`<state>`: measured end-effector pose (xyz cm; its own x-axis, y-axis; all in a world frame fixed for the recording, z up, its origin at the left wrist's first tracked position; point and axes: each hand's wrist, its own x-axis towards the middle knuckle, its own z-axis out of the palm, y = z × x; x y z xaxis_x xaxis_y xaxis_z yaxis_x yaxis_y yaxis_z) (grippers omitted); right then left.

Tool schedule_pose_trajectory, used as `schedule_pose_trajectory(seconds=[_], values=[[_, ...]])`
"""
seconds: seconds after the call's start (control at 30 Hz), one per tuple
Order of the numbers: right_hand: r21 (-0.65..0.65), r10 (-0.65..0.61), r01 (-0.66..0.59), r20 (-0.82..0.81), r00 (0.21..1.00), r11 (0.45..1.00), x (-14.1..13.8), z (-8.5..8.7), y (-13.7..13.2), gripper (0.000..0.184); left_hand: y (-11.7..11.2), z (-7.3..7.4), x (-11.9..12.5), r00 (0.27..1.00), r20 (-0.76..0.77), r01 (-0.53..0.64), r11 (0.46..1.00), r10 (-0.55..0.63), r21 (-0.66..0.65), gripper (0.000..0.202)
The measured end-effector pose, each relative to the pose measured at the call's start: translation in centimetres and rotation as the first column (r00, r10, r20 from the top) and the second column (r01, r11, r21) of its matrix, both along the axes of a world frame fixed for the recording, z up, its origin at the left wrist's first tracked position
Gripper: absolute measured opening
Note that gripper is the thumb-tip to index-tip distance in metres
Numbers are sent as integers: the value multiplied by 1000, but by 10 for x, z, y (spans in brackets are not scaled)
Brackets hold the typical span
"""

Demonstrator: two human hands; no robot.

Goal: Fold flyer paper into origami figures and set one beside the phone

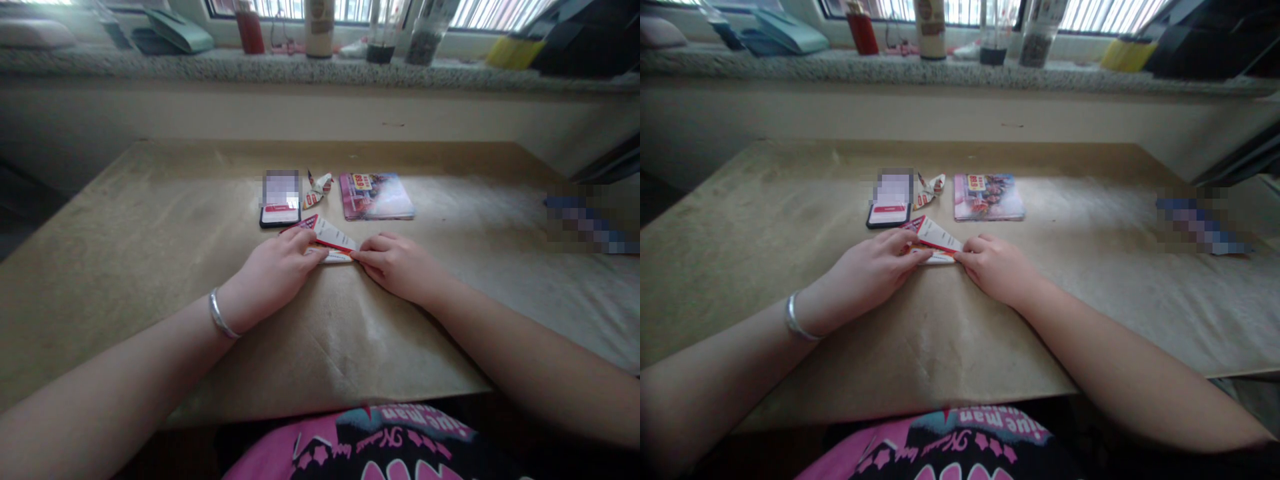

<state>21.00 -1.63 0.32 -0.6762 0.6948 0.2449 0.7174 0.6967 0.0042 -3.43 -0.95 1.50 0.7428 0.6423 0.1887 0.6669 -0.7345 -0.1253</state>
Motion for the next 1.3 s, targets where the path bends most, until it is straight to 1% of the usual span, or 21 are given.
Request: schedule_pose_trajectory(seconds=[0.07,0.13,0.27,0.33,0.63,0.87,1.07,1.3], values=[[-4,-1,1,6,1000,1000,0,1,-1,30,1,-4,0,998,7,61,998,-61,15,34],[-9,-4,4,7,1000,1000,-1,1,-1,30,3,-6,0,997,0,83,996,-83,-14,37],[-14,-5,5,9,1000,1000,-2,3,-1,29,4,-5,2,999,-19,48,996,-49,-71,37],[-8,-7,7,14,1000,1000,-2,2,-1,28,4,-4,2,999,-16,35,996,-36,-78,37],[0,-33,33,33,999,999,-1,1,-4,30,1,-5,2,1000,-18,-14,998,13,-63,35],[4,-27,27,28,999,1000,-3,3,-3,29,0,-5,5,997,-55,-47,999,46,-6,34],[-5,-16,16,24,1000,1000,-2,2,-3,29,1,-3,4,997,-69,-17,1000,18,12,30],[-14,-24,25,30,999,1000,-3,2,-3,30,-2,-2,5,995,-93,-44,999,46,31,30]])
